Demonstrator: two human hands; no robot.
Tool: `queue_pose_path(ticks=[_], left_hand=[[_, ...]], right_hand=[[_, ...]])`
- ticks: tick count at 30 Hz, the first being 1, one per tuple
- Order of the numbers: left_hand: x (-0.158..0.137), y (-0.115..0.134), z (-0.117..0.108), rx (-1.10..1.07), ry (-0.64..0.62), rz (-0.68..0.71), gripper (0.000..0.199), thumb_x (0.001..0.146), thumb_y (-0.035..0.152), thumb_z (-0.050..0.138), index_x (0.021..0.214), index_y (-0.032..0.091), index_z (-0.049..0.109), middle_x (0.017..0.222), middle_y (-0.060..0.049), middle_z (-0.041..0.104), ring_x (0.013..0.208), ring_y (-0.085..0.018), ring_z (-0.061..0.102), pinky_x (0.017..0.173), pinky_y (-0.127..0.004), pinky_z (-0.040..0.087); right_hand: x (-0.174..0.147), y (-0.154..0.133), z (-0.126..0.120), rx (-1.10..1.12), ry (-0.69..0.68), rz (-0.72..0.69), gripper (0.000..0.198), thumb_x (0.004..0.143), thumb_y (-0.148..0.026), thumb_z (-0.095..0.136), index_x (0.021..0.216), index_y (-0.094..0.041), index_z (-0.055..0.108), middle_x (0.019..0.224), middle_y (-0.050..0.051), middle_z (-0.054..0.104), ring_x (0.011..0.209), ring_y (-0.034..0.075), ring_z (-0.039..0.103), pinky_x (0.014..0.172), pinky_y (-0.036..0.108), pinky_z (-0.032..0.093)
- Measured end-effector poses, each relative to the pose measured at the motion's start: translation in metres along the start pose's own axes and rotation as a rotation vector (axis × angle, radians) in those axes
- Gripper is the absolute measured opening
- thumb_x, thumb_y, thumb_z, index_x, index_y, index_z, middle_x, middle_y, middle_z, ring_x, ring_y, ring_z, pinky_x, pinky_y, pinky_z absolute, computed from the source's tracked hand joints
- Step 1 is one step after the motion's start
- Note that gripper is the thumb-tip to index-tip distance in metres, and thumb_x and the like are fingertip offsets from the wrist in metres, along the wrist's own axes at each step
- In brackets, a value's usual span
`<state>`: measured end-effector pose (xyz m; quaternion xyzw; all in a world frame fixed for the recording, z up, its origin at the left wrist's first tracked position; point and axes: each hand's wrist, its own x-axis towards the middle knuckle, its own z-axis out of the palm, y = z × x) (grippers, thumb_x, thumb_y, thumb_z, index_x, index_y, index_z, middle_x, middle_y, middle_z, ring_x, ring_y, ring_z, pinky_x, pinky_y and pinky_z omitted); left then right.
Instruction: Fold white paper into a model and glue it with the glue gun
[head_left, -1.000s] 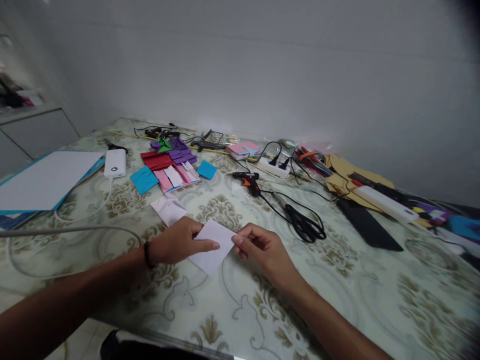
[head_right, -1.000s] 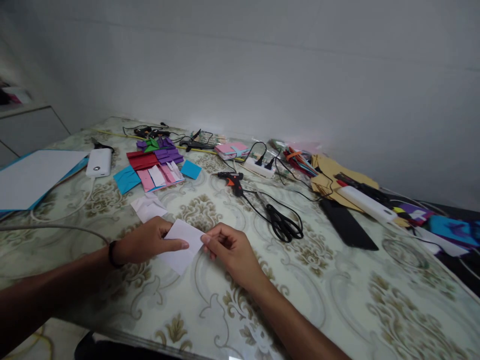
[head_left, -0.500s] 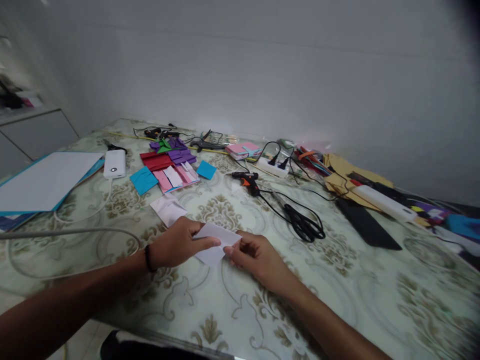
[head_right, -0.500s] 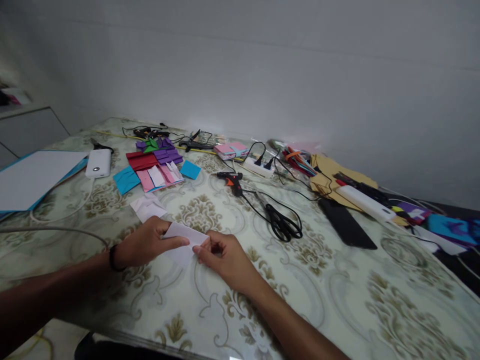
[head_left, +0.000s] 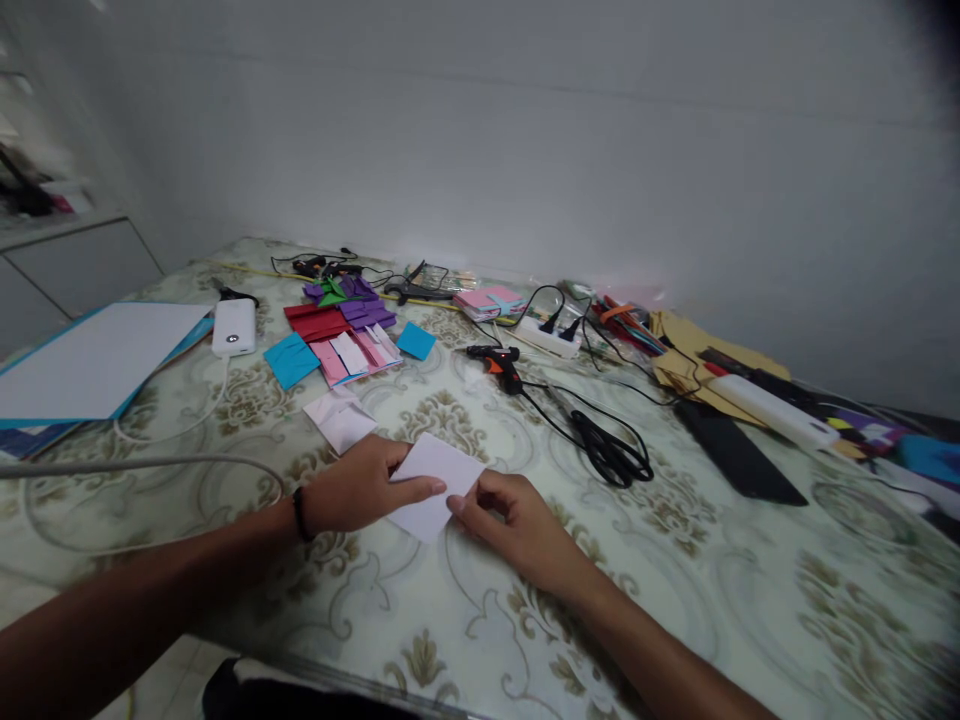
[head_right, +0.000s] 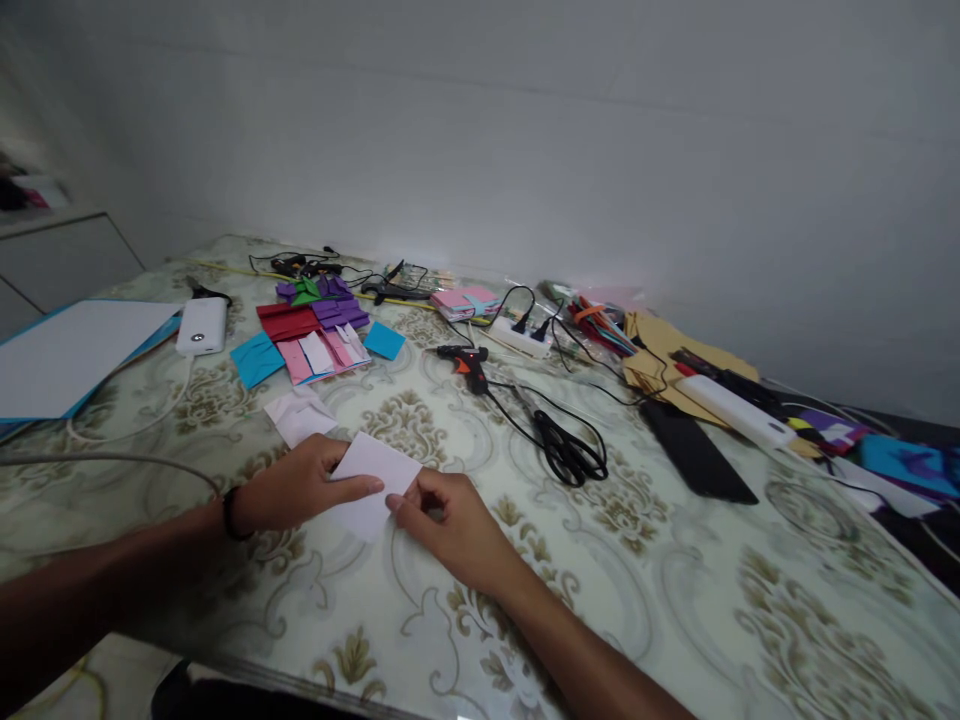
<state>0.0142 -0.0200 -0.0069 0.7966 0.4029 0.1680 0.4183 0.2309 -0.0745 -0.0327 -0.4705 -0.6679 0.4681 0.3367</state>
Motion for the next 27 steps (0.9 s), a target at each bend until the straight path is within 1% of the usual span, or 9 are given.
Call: queue_pose_path(ticks=[4, 9, 11, 13, 15, 18, 20, 24, 27], left_hand=[[0.001, 0.0001, -0.001, -0.08, -0.041, -0.015, 0.035, 0.089, 0.043, 0.06, 0.085, 0.01, 0.072, 0.07, -0.001, 0.063, 0.063, -0.013, 0.053, 0.055, -0.021, 0.035], [0.0024, -0.0018, -0.0016, -0.329, -0.081, -0.025, 0.035, 0.09, 0.042, 0.059, 0.1, 0.011, 0.071, 0.081, -0.003, 0.069, 0.068, -0.014, 0.057, 0.058, -0.021, 0.041], [0.0029, -0.0025, -0.0016, -0.385, -0.089, -0.022, 0.033, 0.09, 0.041, 0.059, 0.102, 0.011, 0.07, 0.084, -0.003, 0.069, 0.07, -0.015, 0.058, 0.06, -0.021, 0.042], [0.0032, -0.003, -0.0018, -0.397, -0.094, -0.022, 0.032, 0.09, 0.041, 0.059, 0.099, 0.012, 0.069, 0.082, -0.003, 0.067, 0.069, -0.014, 0.056, 0.06, -0.022, 0.04], [0.0033, -0.0033, -0.0023, -0.378, -0.062, -0.016, 0.032, 0.091, 0.043, 0.057, 0.091, 0.012, 0.066, 0.075, 0.0, 0.061, 0.065, -0.012, 0.051, 0.057, -0.021, 0.036], [0.003, -0.0041, -0.0031, -0.298, 0.049, 0.011, 0.039, 0.092, 0.048, 0.055, 0.07, 0.015, 0.052, 0.062, 0.004, 0.043, 0.057, -0.009, 0.039, 0.051, -0.021, 0.027], [0.0029, -0.0054, -0.0034, -0.247, 0.091, 0.028, 0.044, 0.092, 0.049, 0.054, 0.065, 0.017, 0.043, 0.06, 0.006, 0.035, 0.056, -0.009, 0.033, 0.05, -0.022, 0.023], [0.0041, -0.0087, -0.0025, -0.225, 0.074, 0.027, 0.043, 0.093, 0.048, 0.053, 0.065, 0.017, 0.043, 0.06, 0.006, 0.034, 0.055, -0.009, 0.033, 0.051, -0.023, 0.023], [0.0052, -0.0087, -0.0008, -0.299, 0.042, 0.008, 0.036, 0.093, 0.045, 0.055, 0.073, 0.015, 0.054, 0.063, 0.004, 0.043, 0.057, -0.009, 0.039, 0.052, -0.022, 0.028]], right_hand=[[0.0002, -0.0009, -0.0006, 0.012, -0.003, 0.004, 0.037, 0.094, -0.044, 0.059, 0.07, -0.016, 0.055, 0.063, -0.003, 0.05, 0.058, 0.011, 0.042, 0.055, 0.024, 0.033], [-0.0004, -0.0033, -0.0026, 0.045, 0.021, -0.009, 0.036, 0.096, -0.045, 0.057, 0.073, -0.017, 0.055, 0.065, -0.002, 0.055, 0.061, 0.012, 0.047, 0.058, 0.025, 0.036], [-0.0006, -0.004, -0.0034, 0.043, 0.043, -0.023, 0.037, 0.096, -0.046, 0.057, 0.072, -0.018, 0.053, 0.064, -0.002, 0.054, 0.06, 0.012, 0.046, 0.058, 0.026, 0.036], [-0.0008, -0.0048, -0.0041, 0.036, 0.068, -0.04, 0.038, 0.096, -0.047, 0.057, 0.07, -0.019, 0.052, 0.064, -0.002, 0.054, 0.06, 0.012, 0.045, 0.058, 0.026, 0.035], [-0.0009, -0.0057, -0.0051, 0.03, 0.095, -0.048, 0.039, 0.095, -0.048, 0.057, 0.069, -0.019, 0.051, 0.064, -0.002, 0.053, 0.06, 0.013, 0.045, 0.058, 0.026, 0.034], [-0.0008, -0.0061, -0.0064, 0.039, 0.119, -0.047, 0.04, 0.095, -0.05, 0.055, 0.07, -0.02, 0.05, 0.063, -0.002, 0.052, 0.059, 0.013, 0.044, 0.058, 0.027, 0.034], [-0.0004, -0.0046, -0.0069, 0.05, 0.129, -0.041, 0.04, 0.095, -0.05, 0.055, 0.07, -0.02, 0.049, 0.062, -0.002, 0.052, 0.059, 0.013, 0.044, 0.058, 0.027, 0.034], [0.0013, 0.0004, -0.0068, 0.092, 0.127, -0.025, 0.039, 0.095, -0.051, 0.056, 0.073, -0.02, 0.05, 0.063, -0.002, 0.052, 0.06, 0.013, 0.046, 0.059, 0.026, 0.036], [0.0033, 0.0007, -0.0056, 0.167, 0.115, -0.005, 0.033, 0.093, -0.05, 0.059, 0.085, -0.019, 0.057, 0.066, -0.003, 0.054, 0.061, 0.013, 0.049, 0.061, 0.026, 0.039]])
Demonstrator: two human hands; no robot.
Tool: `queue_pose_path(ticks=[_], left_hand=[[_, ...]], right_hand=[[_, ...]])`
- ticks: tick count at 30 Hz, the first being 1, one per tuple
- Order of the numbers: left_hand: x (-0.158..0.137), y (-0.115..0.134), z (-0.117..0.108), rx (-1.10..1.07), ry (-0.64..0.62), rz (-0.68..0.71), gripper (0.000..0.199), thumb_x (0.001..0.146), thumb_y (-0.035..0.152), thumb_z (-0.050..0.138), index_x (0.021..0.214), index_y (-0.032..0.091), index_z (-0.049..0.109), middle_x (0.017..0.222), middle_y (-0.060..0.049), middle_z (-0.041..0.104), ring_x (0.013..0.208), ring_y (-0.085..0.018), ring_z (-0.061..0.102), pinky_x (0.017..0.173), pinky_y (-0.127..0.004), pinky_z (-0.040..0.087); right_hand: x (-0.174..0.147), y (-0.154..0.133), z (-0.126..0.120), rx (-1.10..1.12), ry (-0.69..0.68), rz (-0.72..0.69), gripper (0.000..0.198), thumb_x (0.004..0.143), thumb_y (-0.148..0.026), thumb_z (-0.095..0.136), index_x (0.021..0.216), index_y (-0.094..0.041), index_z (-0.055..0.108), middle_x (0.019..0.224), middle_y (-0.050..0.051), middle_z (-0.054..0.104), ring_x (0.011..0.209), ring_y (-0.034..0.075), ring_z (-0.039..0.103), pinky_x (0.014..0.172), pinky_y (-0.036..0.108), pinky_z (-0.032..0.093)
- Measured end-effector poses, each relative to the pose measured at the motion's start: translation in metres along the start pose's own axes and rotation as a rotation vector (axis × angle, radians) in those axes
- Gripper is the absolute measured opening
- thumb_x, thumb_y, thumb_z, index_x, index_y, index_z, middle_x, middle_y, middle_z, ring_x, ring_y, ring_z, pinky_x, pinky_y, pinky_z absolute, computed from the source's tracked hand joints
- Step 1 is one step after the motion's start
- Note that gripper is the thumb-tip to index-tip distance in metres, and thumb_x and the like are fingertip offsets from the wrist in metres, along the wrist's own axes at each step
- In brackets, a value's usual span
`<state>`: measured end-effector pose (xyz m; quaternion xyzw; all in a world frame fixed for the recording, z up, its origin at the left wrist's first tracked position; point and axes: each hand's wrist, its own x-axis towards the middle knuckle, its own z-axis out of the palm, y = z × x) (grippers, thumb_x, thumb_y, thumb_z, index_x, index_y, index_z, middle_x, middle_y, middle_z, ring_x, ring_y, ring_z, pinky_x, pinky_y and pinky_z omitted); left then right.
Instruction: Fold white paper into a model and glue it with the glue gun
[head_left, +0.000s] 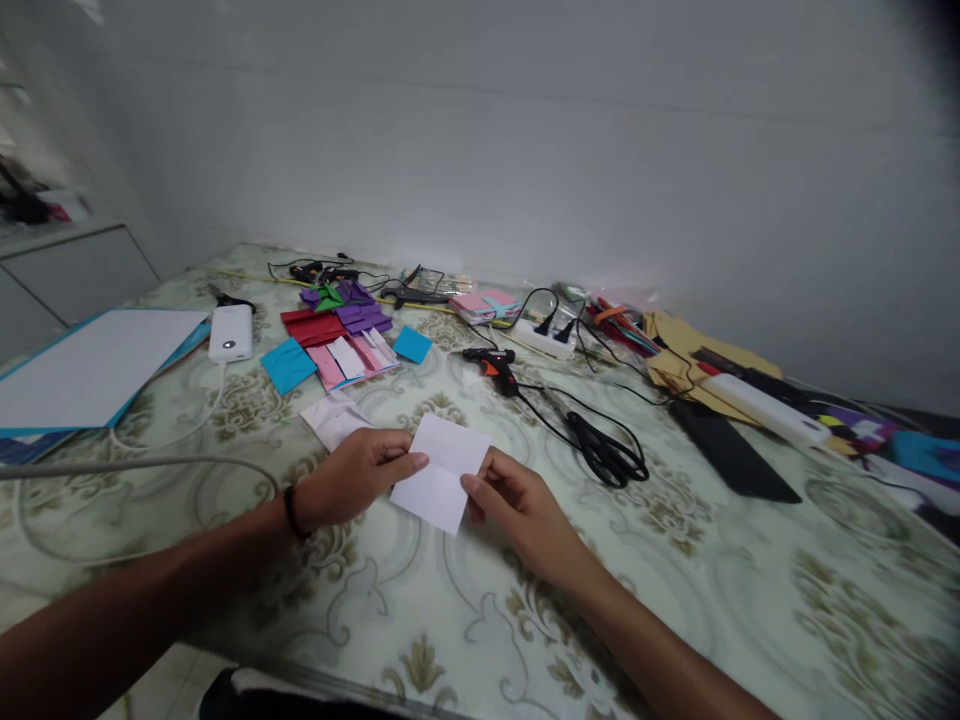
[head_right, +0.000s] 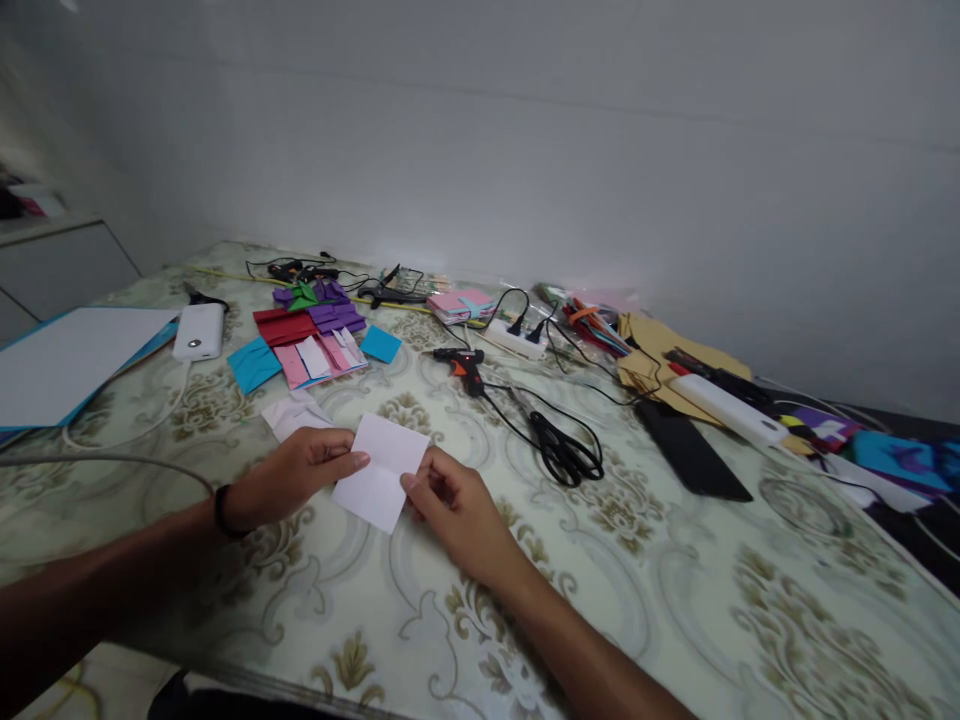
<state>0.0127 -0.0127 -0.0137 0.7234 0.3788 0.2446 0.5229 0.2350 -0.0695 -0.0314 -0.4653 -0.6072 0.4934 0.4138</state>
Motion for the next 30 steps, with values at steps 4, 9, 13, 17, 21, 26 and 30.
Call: queue_pose_path(ticks=[4, 9, 13, 17, 21, 26, 30], left_hand=[[0.0, 0.003, 0.002, -0.215, -0.019, 0.0, 0.027, 0.09, 0.038, 0.06, 0.095, 0.013, 0.065, 0.074, 0.0, 0.061, 0.065, -0.012, 0.054, 0.057, -0.021, 0.04], [-0.002, 0.003, -0.002, -0.396, -0.099, -0.013, 0.025, 0.086, 0.031, 0.064, 0.098, 0.012, 0.074, 0.08, -0.004, 0.069, 0.063, -0.013, 0.064, 0.057, -0.024, 0.054], [-0.003, 0.0, -0.004, -0.506, -0.136, -0.004, 0.025, 0.085, 0.03, 0.062, 0.092, 0.011, 0.078, 0.082, -0.007, 0.07, 0.068, -0.016, 0.067, 0.06, -0.029, 0.062], [-0.004, 0.0, -0.001, -0.376, -0.09, -0.03, 0.025, 0.082, 0.034, 0.071, 0.09, 0.01, 0.074, 0.086, -0.007, 0.07, 0.073, -0.017, 0.068, 0.064, -0.03, 0.064], [-0.005, -0.003, 0.006, -0.311, -0.06, -0.042, 0.028, 0.077, 0.034, 0.079, 0.091, 0.013, 0.067, 0.076, -0.003, 0.069, 0.071, -0.017, 0.07, 0.066, -0.029, 0.063], [-0.002, -0.005, 0.007, -0.385, -0.083, -0.037, 0.045, 0.08, 0.027, 0.077, 0.116, 0.019, 0.052, 0.09, -0.004, 0.073, 0.083, -0.02, 0.075, 0.069, -0.029, 0.063], [-0.002, -0.004, 0.008, -0.376, -0.15, -0.091, 0.054, 0.077, 0.024, 0.079, 0.12, 0.018, 0.047, 0.077, -0.003, 0.074, 0.065, -0.019, 0.074, 0.061, -0.029, 0.061]], right_hand=[[0.002, -0.002, 0.001, 0.133, 0.02, 0.01, 0.031, 0.089, -0.047, 0.066, 0.1, -0.018, 0.063, 0.068, -0.002, 0.058, 0.06, 0.013, 0.054, 0.062, 0.027, 0.043], [0.001, 0.006, -0.006, 0.111, 0.095, -0.013, 0.024, 0.089, -0.041, 0.065, 0.098, -0.02, 0.071, 0.066, 0.001, 0.063, 0.063, 0.016, 0.057, 0.063, 0.029, 0.044], [-0.001, 0.01, -0.012, 0.071, 0.065, -0.088, 0.021, 0.094, -0.035, 0.059, 0.094, -0.021, 0.075, 0.086, 0.005, 0.068, 0.08, 0.019, 0.06, 0.073, 0.03, 0.046], [0.0, 0.002, -0.009, 0.059, 0.007, -0.082, 0.022, 0.095, -0.036, 0.059, 0.096, -0.02, 0.073, 0.087, 0.004, 0.068, 0.082, 0.018, 0.061, 0.076, 0.029, 0.046], [0.002, -0.003, 0.0, 0.079, 0.012, 0.027, 0.032, 0.089, -0.047, 0.067, 0.104, -0.019, 0.063, 0.074, -0.001, 0.062, 0.068, 0.014, 0.055, 0.063, 0.025, 0.042], [0.001, 0.0, 0.002, -0.111, -0.104, 0.121, 0.042, 0.09, -0.055, 0.061, 0.077, -0.015, 0.063, 0.062, 0.0, 0.06, 0.059, 0.013, 0.05, 0.057, 0.026, 0.037], [0.0, 0.001, 0.0, -0.173, -0.029, 0.095, 0.042, 0.089, -0.055, 0.06, 0.077, -0.015, 0.063, 0.063, 0.002, 0.061, 0.058, 0.014, 0.051, 0.056, 0.026, 0.038]])
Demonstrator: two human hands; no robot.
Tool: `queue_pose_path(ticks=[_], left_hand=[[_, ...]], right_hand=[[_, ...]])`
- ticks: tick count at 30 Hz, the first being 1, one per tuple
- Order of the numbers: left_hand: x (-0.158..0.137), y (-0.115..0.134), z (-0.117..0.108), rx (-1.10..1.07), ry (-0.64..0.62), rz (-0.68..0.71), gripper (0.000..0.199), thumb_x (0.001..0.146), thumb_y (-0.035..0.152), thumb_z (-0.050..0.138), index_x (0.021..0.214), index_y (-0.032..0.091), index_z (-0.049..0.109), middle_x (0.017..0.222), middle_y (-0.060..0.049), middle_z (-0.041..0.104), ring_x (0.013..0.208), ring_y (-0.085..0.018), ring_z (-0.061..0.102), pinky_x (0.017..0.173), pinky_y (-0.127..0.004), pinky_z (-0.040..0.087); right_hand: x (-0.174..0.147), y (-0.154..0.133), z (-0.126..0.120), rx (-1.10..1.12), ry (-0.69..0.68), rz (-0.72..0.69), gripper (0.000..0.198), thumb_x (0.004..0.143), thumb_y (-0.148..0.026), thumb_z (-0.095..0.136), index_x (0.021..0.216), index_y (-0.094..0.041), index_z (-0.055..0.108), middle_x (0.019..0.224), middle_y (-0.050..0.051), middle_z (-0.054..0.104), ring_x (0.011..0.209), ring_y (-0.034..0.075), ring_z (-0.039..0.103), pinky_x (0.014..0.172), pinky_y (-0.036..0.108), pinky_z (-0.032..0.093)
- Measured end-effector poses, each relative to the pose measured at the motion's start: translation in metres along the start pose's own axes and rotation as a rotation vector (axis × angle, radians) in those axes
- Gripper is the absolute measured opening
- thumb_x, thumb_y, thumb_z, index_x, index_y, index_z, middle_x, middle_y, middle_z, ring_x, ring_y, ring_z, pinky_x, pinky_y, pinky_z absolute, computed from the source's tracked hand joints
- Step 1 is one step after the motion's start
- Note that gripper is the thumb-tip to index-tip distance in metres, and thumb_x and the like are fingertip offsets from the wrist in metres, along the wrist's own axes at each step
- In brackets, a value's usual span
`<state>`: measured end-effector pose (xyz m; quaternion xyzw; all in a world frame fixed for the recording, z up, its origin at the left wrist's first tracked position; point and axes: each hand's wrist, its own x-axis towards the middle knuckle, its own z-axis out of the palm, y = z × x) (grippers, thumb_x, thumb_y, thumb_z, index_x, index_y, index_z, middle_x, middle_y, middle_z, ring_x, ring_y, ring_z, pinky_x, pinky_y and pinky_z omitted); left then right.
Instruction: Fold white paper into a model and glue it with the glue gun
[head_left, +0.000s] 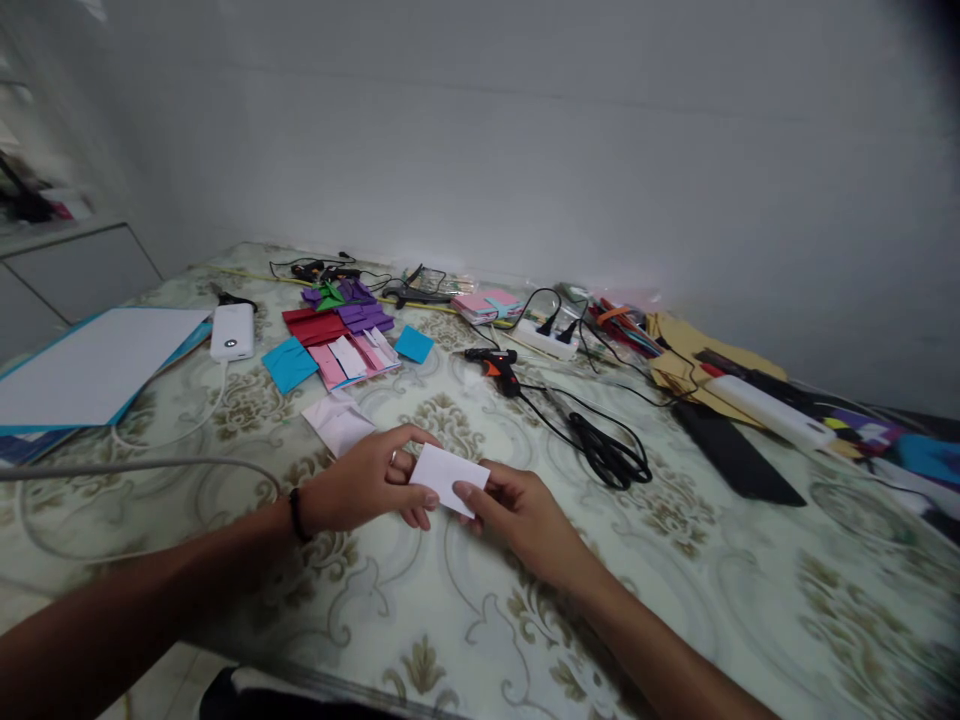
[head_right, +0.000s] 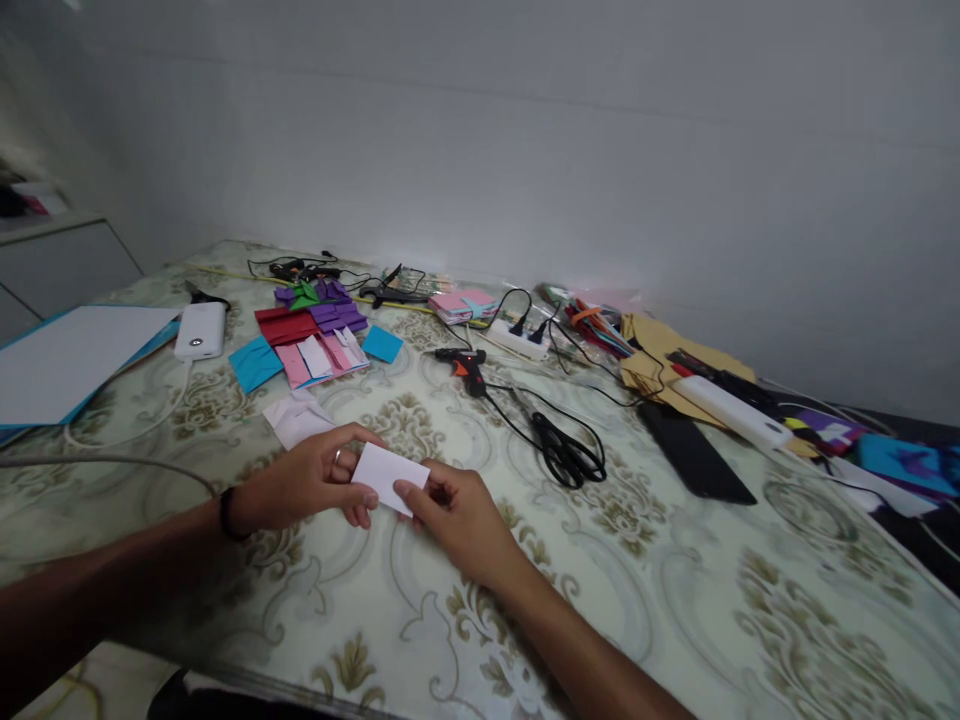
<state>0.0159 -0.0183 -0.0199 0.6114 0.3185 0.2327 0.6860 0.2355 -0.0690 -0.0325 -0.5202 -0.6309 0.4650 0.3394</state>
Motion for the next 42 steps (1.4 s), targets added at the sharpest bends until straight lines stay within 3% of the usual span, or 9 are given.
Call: queue_pose_path(ticks=[6, 10, 16, 21, 28, 34, 42], left_hand=[[0.0, -0.001, 0.003, 0.016, -0.01, 0.002, 0.041, 0.078, 0.026, 0.077, 0.112, 0.016, 0.056, 0.072, -0.002, 0.073, 0.061, -0.017, 0.072, 0.06, -0.027, 0.058], [0.0, 0.001, 0.002, 0.129, -0.122, -0.076, 0.021, 0.083, 0.031, 0.071, 0.084, 0.011, 0.066, 0.071, -0.003, 0.072, 0.06, -0.012, 0.068, 0.06, -0.022, 0.055], [-0.001, 0.008, 0.003, 0.194, -0.08, -0.079, 0.028, 0.085, 0.038, 0.066, 0.076, 0.012, 0.065, 0.064, -0.002, 0.069, 0.052, -0.011, 0.065, 0.053, -0.02, 0.052], [0.0, 0.01, 0.0, 0.172, -0.032, -0.078, 0.03, 0.086, 0.039, 0.066, 0.074, 0.012, 0.063, 0.065, -0.004, 0.069, 0.053, -0.012, 0.066, 0.052, -0.021, 0.052], [-0.002, 0.011, -0.003, 0.262, -0.042, 0.004, 0.03, 0.09, 0.039, 0.06, 0.082, 0.01, 0.067, 0.07, -0.007, 0.072, 0.059, -0.013, 0.067, 0.059, -0.023, 0.054], [-0.006, 0.012, -0.003, 0.331, -0.108, -0.008, 0.034, 0.09, 0.041, 0.061, 0.087, 0.009, 0.071, 0.072, -0.008, 0.074, 0.063, -0.015, 0.068, 0.06, -0.022, 0.052], [-0.006, 0.014, -0.006, 0.436, -0.145, 0.057, 0.048, 0.096, 0.046, 0.052, 0.074, 0.009, 0.074, 0.065, -0.008, 0.074, 0.057, -0.012, 0.063, 0.054, -0.018, 0.042]], right_hand=[[-0.003, -0.007, 0.004, 0.046, -0.123, -0.021, 0.036, 0.088, -0.047, 0.064, 0.073, -0.015, 0.067, 0.063, 0.001, 0.062, 0.057, 0.013, 0.05, 0.055, 0.024, 0.038], [-0.004, -0.008, 0.008, 0.06, -0.171, -0.048, 0.032, 0.09, -0.042, 0.062, 0.073, -0.015, 0.069, 0.064, 0.0, 0.064, 0.058, 0.013, 0.051, 0.056, 0.024, 0.039], [-0.002, -0.006, 0.002, 0.029, -0.137, -0.057, 0.036, 0.092, -0.047, 0.061, 0.077, -0.015, 0.068, 0.064, 0.001, 0.064, 0.057, 0.013, 0.051, 0.056, 0.024, 0.039], [0.0, -0.004, -0.008, 0.029, -0.093, -0.075, 0.044, 0.092, -0.053, 0.061, 0.068, -0.016, 0.063, 0.061, 0.001, 0.061, 0.056, 0.012, 0.049, 0.054, 0.024, 0.037], [-0.003, -0.012, -0.007, -0.054, -0.117, -0.139, 0.046, 0.094, -0.052, 0.057, 0.066, -0.016, 0.063, 0.059, 0.0, 0.058, 0.057, 0.012, 0.047, 0.057, 0.026, 0.036], [-0.005, -0.015, -0.007, -0.086, -0.166, -0.15, 0.052, 0.099, -0.052, 0.048, 0.066, -0.016, 0.064, 0.059, 0.0, 0.054, 0.056, 0.012, 0.046, 0.056, 0.025, 0.034], [-0.006, -0.013, -0.007, -0.048, -0.176, -0.175, 0.053, 0.099, -0.053, 0.047, 0.064, -0.015, 0.06, 0.058, -0.001, 0.051, 0.056, 0.011, 0.044, 0.055, 0.024, 0.033]])
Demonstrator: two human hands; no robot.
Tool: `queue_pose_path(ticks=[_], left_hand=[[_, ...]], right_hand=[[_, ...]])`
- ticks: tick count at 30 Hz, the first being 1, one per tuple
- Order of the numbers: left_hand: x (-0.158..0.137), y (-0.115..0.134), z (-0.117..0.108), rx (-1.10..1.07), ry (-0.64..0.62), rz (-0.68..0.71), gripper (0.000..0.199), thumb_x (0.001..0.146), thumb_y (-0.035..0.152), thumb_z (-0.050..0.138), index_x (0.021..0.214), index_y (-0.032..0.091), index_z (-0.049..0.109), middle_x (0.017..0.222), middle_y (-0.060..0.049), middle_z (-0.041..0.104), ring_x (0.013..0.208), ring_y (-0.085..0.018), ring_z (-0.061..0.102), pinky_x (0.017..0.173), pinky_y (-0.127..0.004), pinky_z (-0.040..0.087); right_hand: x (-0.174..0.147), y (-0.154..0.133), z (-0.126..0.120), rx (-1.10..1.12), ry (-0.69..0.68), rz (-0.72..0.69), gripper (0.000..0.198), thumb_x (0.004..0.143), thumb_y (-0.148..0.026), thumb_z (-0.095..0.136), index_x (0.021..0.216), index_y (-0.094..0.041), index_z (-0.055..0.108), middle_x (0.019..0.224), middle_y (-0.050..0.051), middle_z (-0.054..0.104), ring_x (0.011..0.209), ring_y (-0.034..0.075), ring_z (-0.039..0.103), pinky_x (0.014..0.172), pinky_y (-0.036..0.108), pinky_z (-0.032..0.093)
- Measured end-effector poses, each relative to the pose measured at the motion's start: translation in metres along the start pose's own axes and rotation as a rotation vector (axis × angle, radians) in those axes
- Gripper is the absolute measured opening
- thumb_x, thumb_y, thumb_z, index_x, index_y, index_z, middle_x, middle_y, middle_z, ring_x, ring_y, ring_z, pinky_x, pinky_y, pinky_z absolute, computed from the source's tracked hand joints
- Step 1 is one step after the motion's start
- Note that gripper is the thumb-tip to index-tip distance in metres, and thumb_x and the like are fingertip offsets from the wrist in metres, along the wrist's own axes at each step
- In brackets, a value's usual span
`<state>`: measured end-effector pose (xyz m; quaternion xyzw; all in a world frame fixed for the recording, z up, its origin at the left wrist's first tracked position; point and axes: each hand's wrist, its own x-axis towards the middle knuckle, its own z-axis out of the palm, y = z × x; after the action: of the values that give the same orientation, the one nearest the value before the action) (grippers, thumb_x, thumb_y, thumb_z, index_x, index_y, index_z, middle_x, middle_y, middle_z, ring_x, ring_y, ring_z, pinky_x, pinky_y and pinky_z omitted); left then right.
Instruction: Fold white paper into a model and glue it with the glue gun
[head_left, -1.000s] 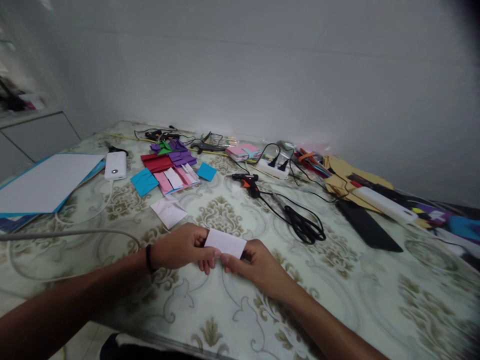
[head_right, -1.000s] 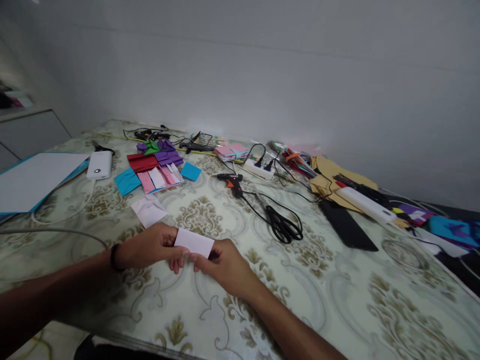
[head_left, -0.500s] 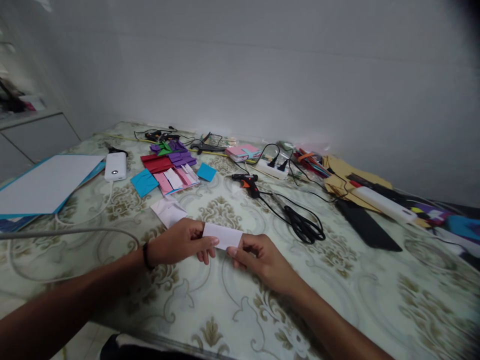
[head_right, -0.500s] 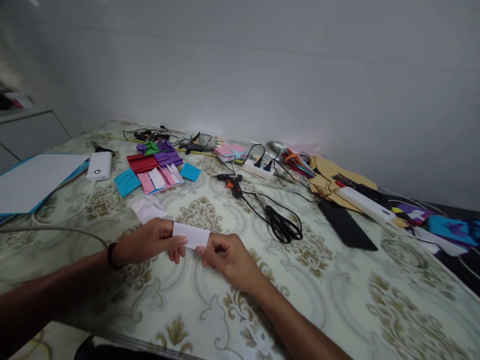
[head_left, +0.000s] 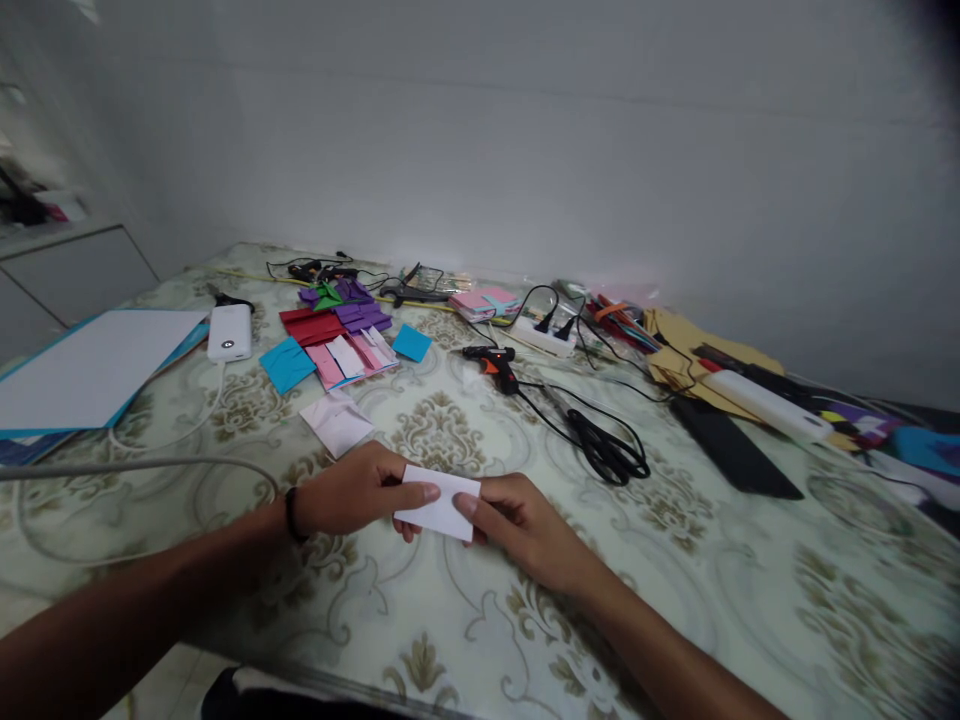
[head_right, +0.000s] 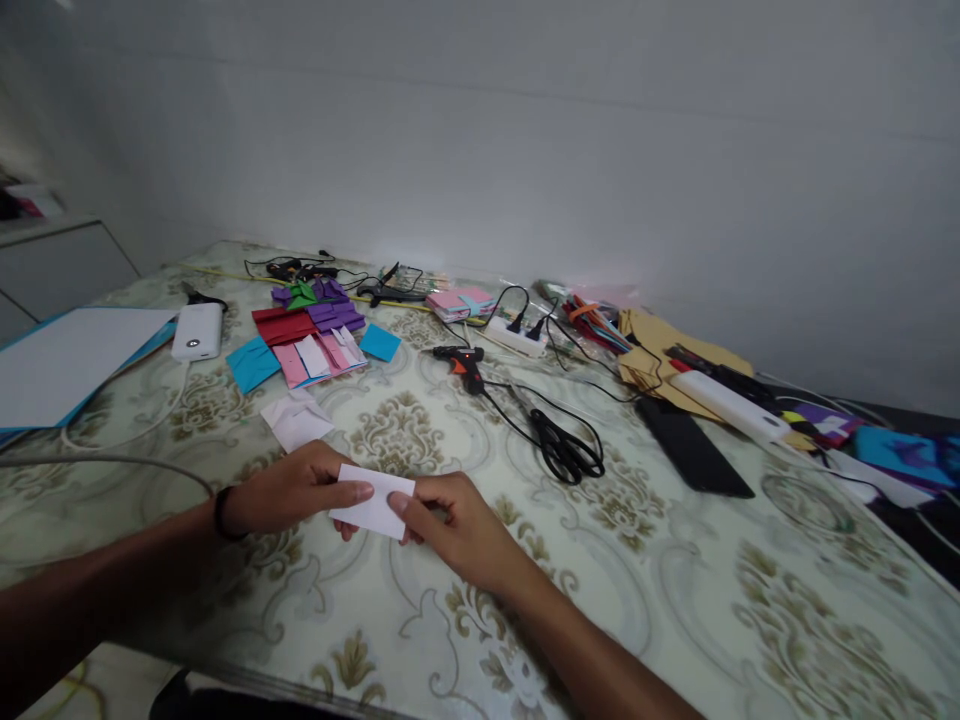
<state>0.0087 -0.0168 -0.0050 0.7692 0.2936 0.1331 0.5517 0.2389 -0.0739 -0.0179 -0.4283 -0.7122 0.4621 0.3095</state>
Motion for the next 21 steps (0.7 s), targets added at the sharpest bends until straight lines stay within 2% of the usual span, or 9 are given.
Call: queue_pose_path(ticks=[4, 9, 13, 16, 19, 21], left_hand=[[-0.0003, 0.0004, 0.0, 0.045, -0.01, 0.01, 0.048, 0.096, 0.045, 0.053, 0.072, 0.009, 0.073, 0.063, -0.008, 0.073, 0.054, -0.011, 0.061, 0.051, -0.018, 0.04], [-0.0002, 0.0004, 0.0018, -0.072, -0.017, -0.004, 0.035, 0.091, 0.042, 0.061, 0.082, 0.01, 0.072, 0.068, -0.007, 0.074, 0.06, -0.014, 0.067, 0.056, -0.019, 0.048], [-0.0006, 0.0016, 0.0029, -0.056, -0.04, -0.022, 0.026, 0.089, 0.034, 0.063, 0.079, 0.011, 0.071, 0.07, -0.007, 0.074, 0.06, -0.014, 0.068, 0.058, -0.02, 0.051], [-0.0012, 0.0023, 0.0016, -0.046, 0.023, -0.02, 0.024, 0.089, 0.031, 0.061, 0.081, 0.01, 0.071, 0.066, -0.005, 0.071, 0.057, -0.013, 0.066, 0.055, -0.019, 0.05], [-0.0015, 0.0015, -0.0011, -0.112, 0.151, -0.004, 0.03, 0.092, 0.036, 0.06, 0.078, 0.011, 0.068, 0.061, -0.004, 0.067, 0.053, -0.012, 0.063, 0.052, -0.019, 0.048], [-0.0012, 0.0004, -0.0022, -0.143, 0.182, 0.011, 0.036, 0.094, 0.041, 0.058, 0.075, 0.012, 0.066, 0.061, -0.003, 0.066, 0.053, -0.012, 0.062, 0.052, -0.019, 0.047]], right_hand=[[0.001, 0.0019, 0.0, 0.022, 0.009, -0.049, 0.053, 0.1, -0.05, 0.048, 0.061, -0.015, 0.054, 0.058, -0.002, 0.047, 0.056, 0.01, 0.042, 0.055, 0.023, 0.032], [0.0008, 0.004, 0.0009, 0.019, 0.086, -0.042, 0.056, 0.1, -0.052, 0.047, 0.06, -0.015, 0.058, 0.055, -0.002, 0.049, 0.055, 0.01, 0.044, 0.054, 0.024, 0.032], [0.0012, 0.0035, 0.002, 0.043, 0.083, -0.027, 0.055, 0.1, -0.053, 0.046, 0.061, -0.016, 0.056, 0.059, -0.001, 0.052, 0.057, 0.011, 0.046, 0.056, 0.024, 0.034], [0.0012, 0.0023, 0.0019, 0.048, 0.049, -0.02, 0.054, 0.101, -0.052, 0.046, 0.063, -0.015, 0.061, 0.059, 0.0, 0.054, 0.058, 0.011, 0.048, 0.057, 0.024, 0.035], [0.0006, 0.0014, 0.0029, 0.035, 0.002, 0.001, 0.052, 0.1, -0.049, 0.049, 0.066, -0.014, 0.066, 0.059, 0.0, 0.055, 0.057, 0.011, 0.048, 0.057, 0.024, 0.035], [0.0003, 0.0014, 0.0043, 0.023, -0.037, 0.015, 0.05, 0.099, -0.049, 0.051, 0.067, -0.014, 0.068, 0.06, 0.0, 0.056, 0.057, 0.011, 0.047, 0.056, 0.024, 0.034]])
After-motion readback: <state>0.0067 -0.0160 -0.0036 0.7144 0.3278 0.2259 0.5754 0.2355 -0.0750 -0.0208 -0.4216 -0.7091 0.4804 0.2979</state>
